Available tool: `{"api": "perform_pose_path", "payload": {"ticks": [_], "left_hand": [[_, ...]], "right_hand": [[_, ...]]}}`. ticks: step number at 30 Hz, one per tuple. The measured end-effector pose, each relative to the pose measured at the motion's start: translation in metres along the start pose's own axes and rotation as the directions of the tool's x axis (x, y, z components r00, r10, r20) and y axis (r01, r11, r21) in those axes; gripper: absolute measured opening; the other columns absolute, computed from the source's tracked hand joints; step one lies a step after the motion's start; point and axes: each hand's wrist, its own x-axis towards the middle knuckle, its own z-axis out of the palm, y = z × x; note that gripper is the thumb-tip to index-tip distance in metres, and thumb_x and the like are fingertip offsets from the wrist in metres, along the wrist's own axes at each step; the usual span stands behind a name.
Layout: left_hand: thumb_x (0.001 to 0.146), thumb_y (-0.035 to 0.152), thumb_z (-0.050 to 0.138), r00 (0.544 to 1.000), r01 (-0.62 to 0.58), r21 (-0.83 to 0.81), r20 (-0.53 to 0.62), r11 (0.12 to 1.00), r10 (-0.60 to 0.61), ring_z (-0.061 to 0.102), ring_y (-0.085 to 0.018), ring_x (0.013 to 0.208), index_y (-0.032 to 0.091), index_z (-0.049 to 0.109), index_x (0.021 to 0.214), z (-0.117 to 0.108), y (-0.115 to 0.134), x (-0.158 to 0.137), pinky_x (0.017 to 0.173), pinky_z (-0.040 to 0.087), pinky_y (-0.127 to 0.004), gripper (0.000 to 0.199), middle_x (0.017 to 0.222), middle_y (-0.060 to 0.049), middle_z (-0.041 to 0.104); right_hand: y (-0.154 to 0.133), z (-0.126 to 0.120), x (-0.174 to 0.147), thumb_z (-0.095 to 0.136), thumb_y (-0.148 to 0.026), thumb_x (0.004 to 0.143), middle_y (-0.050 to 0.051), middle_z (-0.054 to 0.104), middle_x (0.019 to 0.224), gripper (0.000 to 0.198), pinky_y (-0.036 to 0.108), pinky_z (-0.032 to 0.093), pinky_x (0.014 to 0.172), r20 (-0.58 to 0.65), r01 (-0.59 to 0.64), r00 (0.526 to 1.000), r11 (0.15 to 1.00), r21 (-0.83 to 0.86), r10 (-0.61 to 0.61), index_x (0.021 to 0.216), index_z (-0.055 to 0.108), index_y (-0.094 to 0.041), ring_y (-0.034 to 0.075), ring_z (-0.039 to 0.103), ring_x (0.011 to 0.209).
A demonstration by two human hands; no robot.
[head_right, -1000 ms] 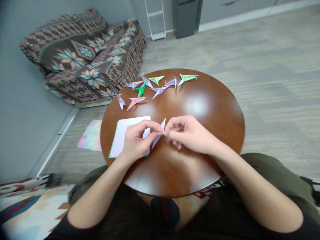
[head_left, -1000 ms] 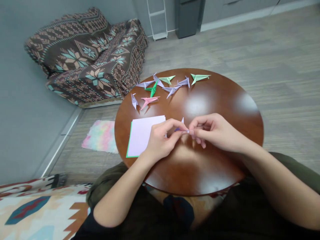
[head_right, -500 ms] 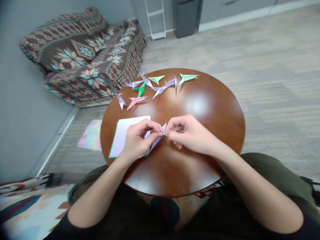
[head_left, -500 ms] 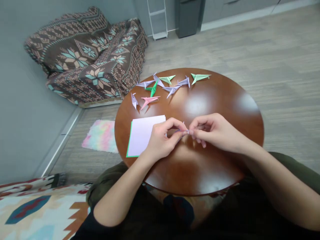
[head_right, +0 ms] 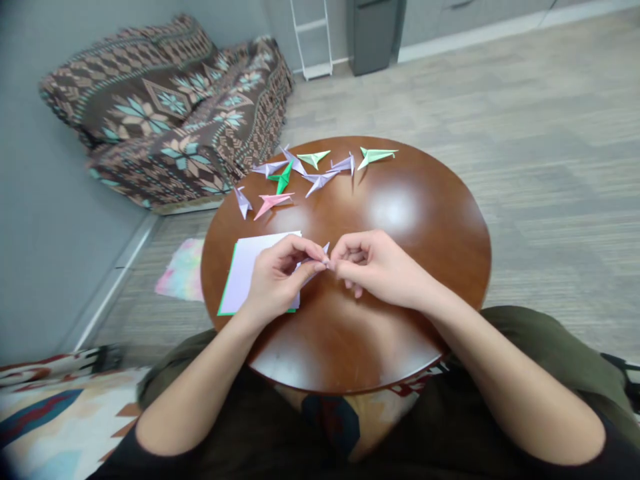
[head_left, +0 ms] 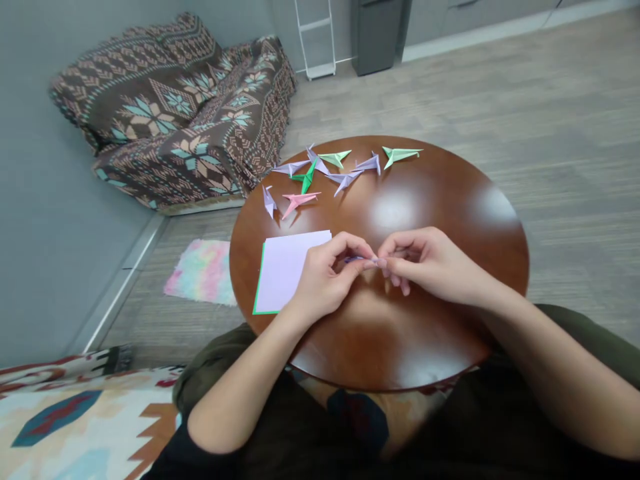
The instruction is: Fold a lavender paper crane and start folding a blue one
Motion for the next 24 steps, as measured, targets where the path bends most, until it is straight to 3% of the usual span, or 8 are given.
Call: {"api": "perform_pose_path", "payload": {"ticks": [5,24], "left_hand": [[0.09,0.019,0.076,1.0,0.017,-0.088,0.011,0.996,-0.016,0.072,-0.016,0.087,0.019,0.067,0.096,0.0016,-0.0008,0.0008,0.084,0.058,-0.028,0.01,0.093,-0.003,0.074],[0.079,0.022,0.087,0.981,0.186,-0.333,0.009,0.924,-0.195,0.068,-0.013,0.078,0.017,0.066,0.085,0.0025,0.0008,0.0054,0.079,0.057,-0.026,0.022,0.084,-0.002,0.071]], "right_hand": [[0.0009,-0.0011,-0.0002,0.068,-0.015,0.083,-0.001,0.066,0.062,0.007,0.021,0.052,0.05,-0.028,0.009,1.0,1.0,-0.019,-0.01,0.077,0.072,-0.017,0.011,0.061,0.05],[-0.0069,0.0054,-0.0033,0.068,-0.023,0.087,-0.001,0.065,0.059,0.012,0.022,0.049,0.052,-0.098,0.099,0.989,0.982,-0.158,-0.115,0.077,0.071,-0.017,0.012,0.061,0.05]]}}
